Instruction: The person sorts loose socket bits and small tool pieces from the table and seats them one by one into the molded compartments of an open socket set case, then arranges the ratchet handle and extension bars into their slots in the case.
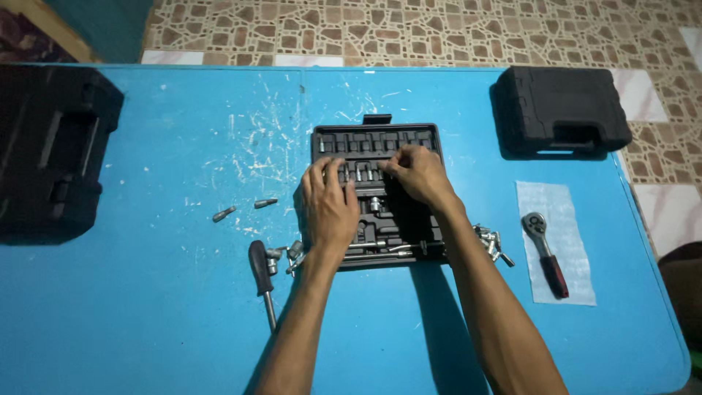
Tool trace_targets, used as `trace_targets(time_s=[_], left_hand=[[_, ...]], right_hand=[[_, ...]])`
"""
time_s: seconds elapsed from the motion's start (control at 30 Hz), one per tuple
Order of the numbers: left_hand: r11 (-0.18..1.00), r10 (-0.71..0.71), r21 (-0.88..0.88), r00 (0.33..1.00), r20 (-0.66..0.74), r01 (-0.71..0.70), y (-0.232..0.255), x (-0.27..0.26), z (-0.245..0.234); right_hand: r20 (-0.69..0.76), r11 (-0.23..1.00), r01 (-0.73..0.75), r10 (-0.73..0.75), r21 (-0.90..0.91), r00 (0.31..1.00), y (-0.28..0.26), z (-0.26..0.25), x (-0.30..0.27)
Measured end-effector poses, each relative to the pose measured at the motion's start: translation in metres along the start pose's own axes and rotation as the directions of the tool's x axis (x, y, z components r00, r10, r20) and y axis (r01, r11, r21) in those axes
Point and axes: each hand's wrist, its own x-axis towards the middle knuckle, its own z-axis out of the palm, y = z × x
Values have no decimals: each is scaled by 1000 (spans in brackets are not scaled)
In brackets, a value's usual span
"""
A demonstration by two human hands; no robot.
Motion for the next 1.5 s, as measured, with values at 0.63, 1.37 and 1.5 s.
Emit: trace_targets(time_s=[0.63,1.37,1.5], left_hand=[[949,-105,309,984,145,56,-63,-9,-116],[568,-185,-725,918,350,391,-9,-12,-36],[390,-219,-768,862,458,508,10,-16,-30]], right_hand=[[44,997,-79,77,28,996,3,8,-2],[52,886,73,-109,458,993,-28,3,-66],[111,769,52,-158,638,981,-30,9,-80]])
